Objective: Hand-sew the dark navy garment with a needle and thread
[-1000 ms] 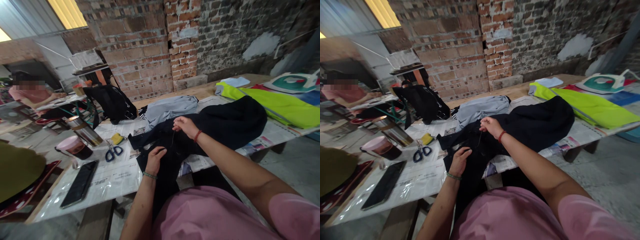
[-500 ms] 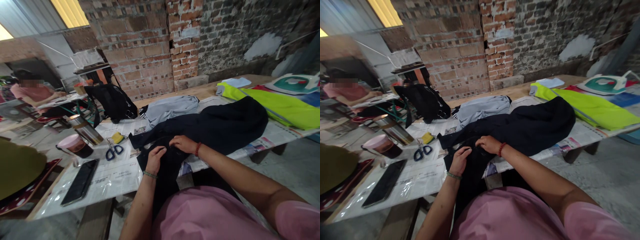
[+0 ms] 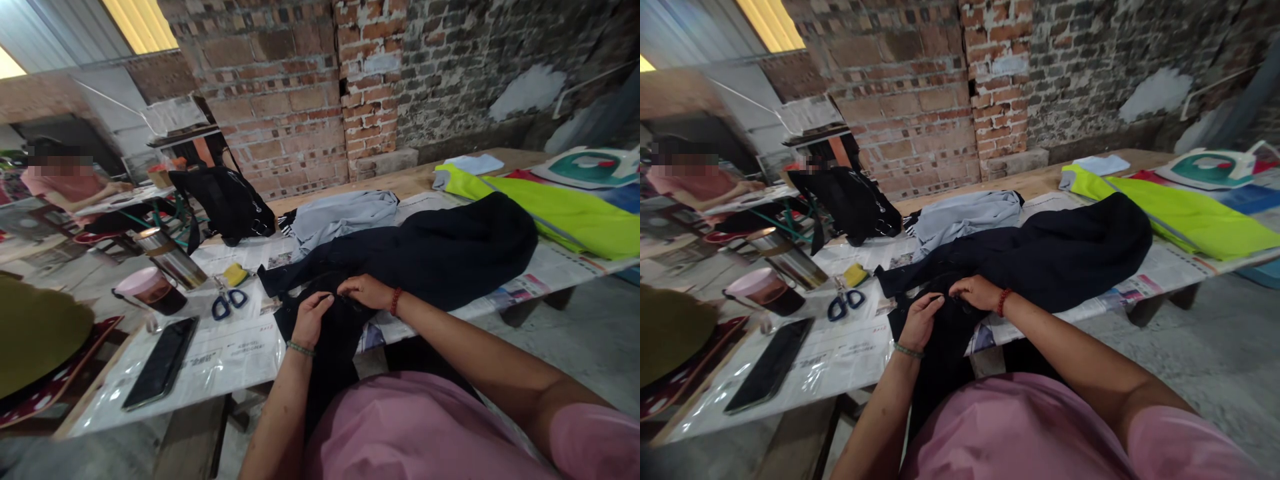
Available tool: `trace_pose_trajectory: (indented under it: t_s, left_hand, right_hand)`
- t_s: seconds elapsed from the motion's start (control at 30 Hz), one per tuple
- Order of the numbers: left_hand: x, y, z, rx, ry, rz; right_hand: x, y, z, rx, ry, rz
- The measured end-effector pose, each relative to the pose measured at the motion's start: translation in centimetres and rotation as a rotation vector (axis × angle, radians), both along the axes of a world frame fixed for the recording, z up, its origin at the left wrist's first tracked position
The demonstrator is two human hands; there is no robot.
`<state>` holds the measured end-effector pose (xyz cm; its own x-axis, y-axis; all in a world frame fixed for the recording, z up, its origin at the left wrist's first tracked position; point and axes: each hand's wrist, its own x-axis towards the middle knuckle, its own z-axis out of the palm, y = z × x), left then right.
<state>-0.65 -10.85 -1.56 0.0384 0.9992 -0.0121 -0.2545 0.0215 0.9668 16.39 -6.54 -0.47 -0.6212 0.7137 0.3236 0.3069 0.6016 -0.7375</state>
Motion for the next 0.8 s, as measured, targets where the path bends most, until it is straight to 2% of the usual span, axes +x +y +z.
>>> trace_pose_trajectory:
  t_s: [0.17, 0.37, 0.6, 0.8]
  left_hand:
    - [0.0, -0.1, 0.2, -0.013, -0.044, -0.019]
    - [0.1, -0.2, 0.3, -0.031, -0.078, -0.051]
    - [0.1, 0.2, -0.2, 0.039, -0.034, 0.077]
    - [0.1, 0.4, -0.3, 0.037, -0.018, 0.103]
  right_hand:
    - [-0.2, -0.4, -0.2, -0.115, 0.053, -0.016]
    - [-0.3, -0.6, 0.0, -0.114, 0.062, -0.003]
    - [-0.7, -0.9, 0.0, -0.13, 0.075, -0.04]
    - [-1.2, -1.1, 0.1, -0.147, 0.105, -0.071]
